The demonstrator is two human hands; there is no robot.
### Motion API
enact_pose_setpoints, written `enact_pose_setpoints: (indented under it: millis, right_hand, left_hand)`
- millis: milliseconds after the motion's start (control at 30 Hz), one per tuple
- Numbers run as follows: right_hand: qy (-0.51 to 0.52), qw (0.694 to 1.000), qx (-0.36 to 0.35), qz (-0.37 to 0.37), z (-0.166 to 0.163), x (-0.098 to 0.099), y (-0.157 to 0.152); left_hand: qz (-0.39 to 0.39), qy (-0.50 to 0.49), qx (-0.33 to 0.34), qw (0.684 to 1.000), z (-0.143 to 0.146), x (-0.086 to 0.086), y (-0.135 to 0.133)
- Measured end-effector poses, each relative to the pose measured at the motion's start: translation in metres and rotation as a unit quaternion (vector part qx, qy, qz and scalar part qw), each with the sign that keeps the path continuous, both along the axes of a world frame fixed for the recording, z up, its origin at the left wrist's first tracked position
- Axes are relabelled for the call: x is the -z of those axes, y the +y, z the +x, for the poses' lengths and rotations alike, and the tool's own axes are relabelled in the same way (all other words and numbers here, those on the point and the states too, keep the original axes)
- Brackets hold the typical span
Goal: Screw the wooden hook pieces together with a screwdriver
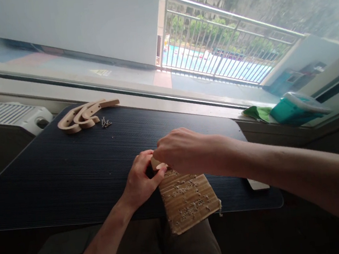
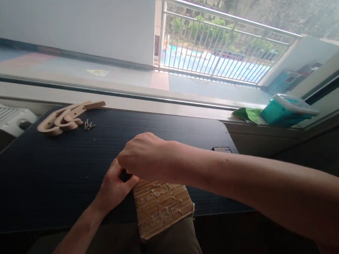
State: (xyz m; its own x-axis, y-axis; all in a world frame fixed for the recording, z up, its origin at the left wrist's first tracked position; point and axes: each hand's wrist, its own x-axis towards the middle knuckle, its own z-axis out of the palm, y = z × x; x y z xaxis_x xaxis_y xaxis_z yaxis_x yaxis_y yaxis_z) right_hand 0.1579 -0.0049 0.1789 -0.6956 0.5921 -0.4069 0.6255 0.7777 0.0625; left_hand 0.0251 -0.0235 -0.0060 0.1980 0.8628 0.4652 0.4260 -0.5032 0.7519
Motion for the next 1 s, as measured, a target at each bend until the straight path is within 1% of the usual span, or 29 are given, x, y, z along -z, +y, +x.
enact_pose_setpoints:
  millis: [67, 167, 233, 333, 367, 400, 433, 467, 500, 567, 600, 700, 767, 800, 867, 933, 1000]
  right_hand:
    - [0.003, 0.999, 0.038, -0.005, 0.001, 0.007, 0.007]
    - [0.008, 0.992, 0.129, -0.007, 0.000, 0.009, 0.020]
    - [0.002, 0.986, 0.164, 0.007, -0.002, 0.005, 0.028]
    - [-0.017, 0.985, 0.172, -0.009, 0.002, -0.011, 0.035]
    - [0.001, 0.984, 0.176, -0.013, 0.007, -0.017, 0.035]
    - [0.041, 0.982, 0.183, -0.005, 0.016, -0.022, 0.034]
    - [0.098, 0.971, 0.216, -0.007, 0.027, -0.024, 0.031]
    - [0.166, 0.954, 0.247, -0.024, 0.041, -0.023, 0.026]
    - [0.236, 0.931, 0.273, -0.047, 0.055, -0.017, 0.021]
    - [0.369, 0.871, 0.314, -0.079, 0.085, 0.006, 0.005]
    - [0.428, 0.834, 0.338, -0.086, 0.099, 0.023, -0.003]
    - [0.567, 0.707, 0.418, -0.060, 0.124, 0.077, -0.026]
    - [0.622, 0.640, 0.450, -0.043, 0.126, 0.106, -0.035]
    - [0.641, 0.609, 0.466, -0.036, 0.124, 0.117, -0.038]
    - [0.677, 0.553, 0.485, -0.037, 0.115, 0.132, -0.039]
    - [0.702, 0.516, 0.489, -0.047, 0.105, 0.140, -0.036]
    - [0.722, 0.487, 0.488, -0.057, 0.097, 0.146, -0.031]
  left_hand:
    - [0.004, -0.003, 0.001, 1.000, 0.000, 0.000, 0.000]
    - [0.006, 0.001, 0.005, 1.000, 0.000, 0.002, 0.001]
    - [0.006, 0.003, 0.007, 1.000, 0.000, 0.002, 0.001]
    - [0.007, -0.001, 0.011, 1.000, 0.000, 0.003, 0.001]
    - [0.004, -0.003, 0.010, 1.000, 0.000, 0.003, 0.001]
    - [-0.002, -0.004, 0.009, 1.000, 0.000, 0.003, 0.001]
    - [-0.008, -0.005, 0.008, 1.000, 0.000, 0.002, 0.001]
    - [-0.012, -0.004, 0.007, 1.000, 0.000, 0.001, 0.001]
    - [-0.013, -0.002, 0.007, 1.000, 0.000, -0.001, 0.000]
    - [-0.014, 0.005, 0.005, 1.000, 0.000, -0.005, -0.002]
    - [-0.023, 0.013, 0.002, 1.000, 0.000, -0.007, -0.002]
    - [-0.065, 0.040, 0.009, 0.997, 0.001, -0.011, -0.005]
    - [-0.088, 0.054, 0.013, 0.995, 0.001, -0.011, -0.006]
    - [-0.098, 0.061, 0.013, 0.993, 0.002, -0.012, -0.006]
    - [-0.111, 0.074, 0.011, 0.991, 0.003, -0.012, -0.005]
    - [-0.118, 0.083, 0.007, 0.990, 0.003, -0.012, -0.004]
    - [-0.118, 0.086, 0.005, 0.989, 0.003, -0.011, -0.004]
